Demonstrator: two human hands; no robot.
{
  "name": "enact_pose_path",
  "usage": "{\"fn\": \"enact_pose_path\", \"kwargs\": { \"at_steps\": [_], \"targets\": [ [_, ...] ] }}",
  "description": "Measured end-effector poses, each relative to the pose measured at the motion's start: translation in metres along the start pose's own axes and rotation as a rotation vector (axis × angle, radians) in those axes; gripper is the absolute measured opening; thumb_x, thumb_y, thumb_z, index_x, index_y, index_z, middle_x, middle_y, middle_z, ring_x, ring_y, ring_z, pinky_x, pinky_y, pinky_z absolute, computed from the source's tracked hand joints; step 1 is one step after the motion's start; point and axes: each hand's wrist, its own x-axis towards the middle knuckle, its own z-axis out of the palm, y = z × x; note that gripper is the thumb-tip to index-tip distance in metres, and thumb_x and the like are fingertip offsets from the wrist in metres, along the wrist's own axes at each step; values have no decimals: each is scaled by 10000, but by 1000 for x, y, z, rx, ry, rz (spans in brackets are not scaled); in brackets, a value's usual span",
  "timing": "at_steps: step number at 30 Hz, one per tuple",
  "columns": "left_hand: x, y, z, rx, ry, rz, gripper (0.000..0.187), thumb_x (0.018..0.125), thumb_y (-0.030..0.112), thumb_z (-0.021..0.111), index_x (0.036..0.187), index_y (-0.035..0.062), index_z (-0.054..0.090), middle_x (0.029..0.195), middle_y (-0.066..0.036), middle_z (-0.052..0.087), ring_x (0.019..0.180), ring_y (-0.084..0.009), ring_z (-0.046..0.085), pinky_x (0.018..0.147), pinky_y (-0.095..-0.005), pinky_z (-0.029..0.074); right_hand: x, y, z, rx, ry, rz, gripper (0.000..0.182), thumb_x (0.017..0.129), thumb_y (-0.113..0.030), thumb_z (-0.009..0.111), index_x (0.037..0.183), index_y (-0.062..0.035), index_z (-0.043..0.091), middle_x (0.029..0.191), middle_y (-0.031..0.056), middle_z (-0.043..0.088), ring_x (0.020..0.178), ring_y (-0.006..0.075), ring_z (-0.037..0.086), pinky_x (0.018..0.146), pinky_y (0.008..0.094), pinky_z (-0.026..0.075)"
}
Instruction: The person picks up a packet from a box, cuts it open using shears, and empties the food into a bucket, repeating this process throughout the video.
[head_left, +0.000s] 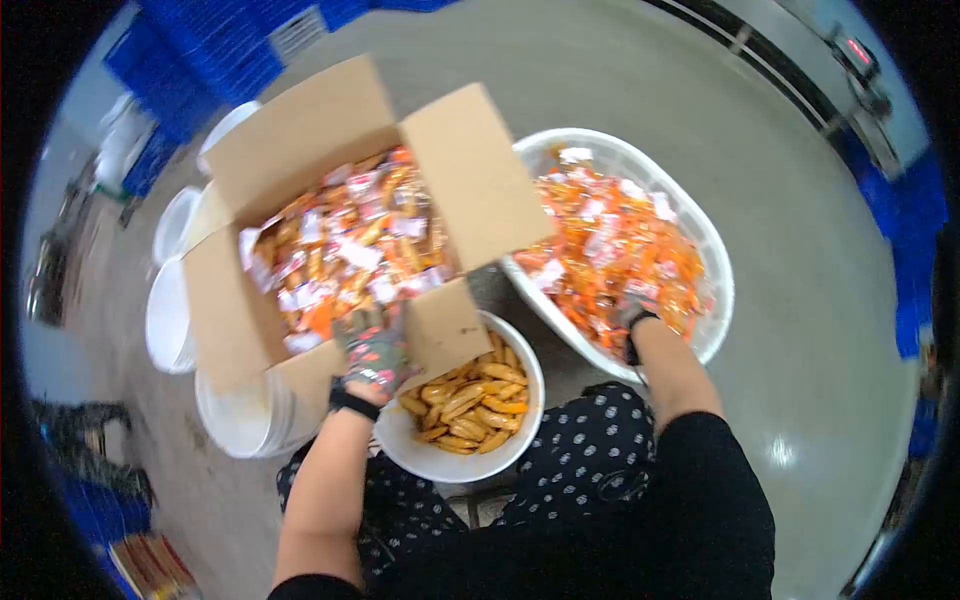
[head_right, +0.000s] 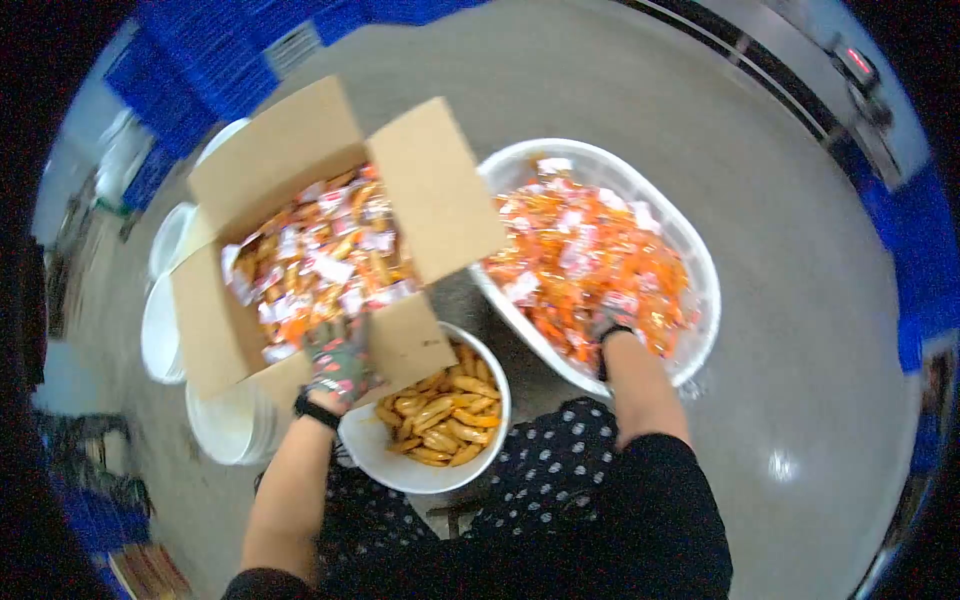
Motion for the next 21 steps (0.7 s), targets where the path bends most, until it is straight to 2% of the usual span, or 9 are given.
{"fn": "enact_pose_path", "kwargs": {
  "at_steps": [7,8,10,12,13,16,18,19,21],
  "targets": [
    [-7,-4,-16,-156,66,7,1107,481,479,756,1357,216,132,1304,-178,322,1213,-400,274,917,-668,96,-81,60,-32,155,87,-26,589,666,-543,580,1018,-70,588,1020,148,592,966,296,556,813,364,436],
    [-9,-5,-19,-170,83,11,1061,503,489,743,1349,208,167,1279,-178,357,1185,-388,324,934,-634,137,-111,57,-61,173,-87,38,721,634,-628,571,1054,-42,565,1036,181,576,988,304,541,835,364,411],
    [-8,-21,-31,-191,100,-3,1017,526,499,729,1341,200,201,1254,-179,391,1156,-375,374,951,-601,178,-162,71,-87,355,-155,23,634,666,-581,594,951,-15,611,902,198,612,899,308,579,767,371,431],
    [15,-43,-29,-369,-73,193,781,650,417,678,1295,159,319,1164,-175,482,1071,-316,476,952,-462,300,-168,109,-62,353,-53,56,570,694,-559,584,834,-7,623,754,182,618,752,315,599,654,371,446],
    [38,-69,-13,-599,-87,375,535,753,290,600,1219,99,421,1089,-158,545,998,-249,531,883,-346,394,-165,130,-41,373,49,-3,578,691,-582,582,692,-5,571,508,64,497,447,174,509,399,303,375],
    [66,-126,-29,-702,28,170,234,749,146,560,942,20,601,880,-105,634,785,-183,579,748,-306,454,-213,125,-44,709,90,89,399,745,-453,601,685,-66,531,483,-6,437,391,107,408,354,264,301],
    [76,-148,-44,-429,-34,-24,205,732,191,577,844,25,617,760,-111,633,697,-166,579,645,-286,451,-232,121,-37,700,176,45,340,779,-394,576,675,-75,527,477,-5,435,389,103,411,353,259,295],
    [121,-190,14,184,-54,197,227,731,235,597,851,46,632,813,-121,631,756,-193,591,667,-317,462,-234,126,-25,656,238,-4,316,793,-365,562,670,-77,526,473,-6,431,388,100,411,352,256,290],
    [137,-198,31,327,-194,170,313,724,313,600,907,61,631,895,-118,622,830,-232,592,695,-374,470,-236,130,-12,726,249,-31,297,801,-329,544,656,-70,522,464,-6,424,377,100,412,345,261,293]
  ]
}}
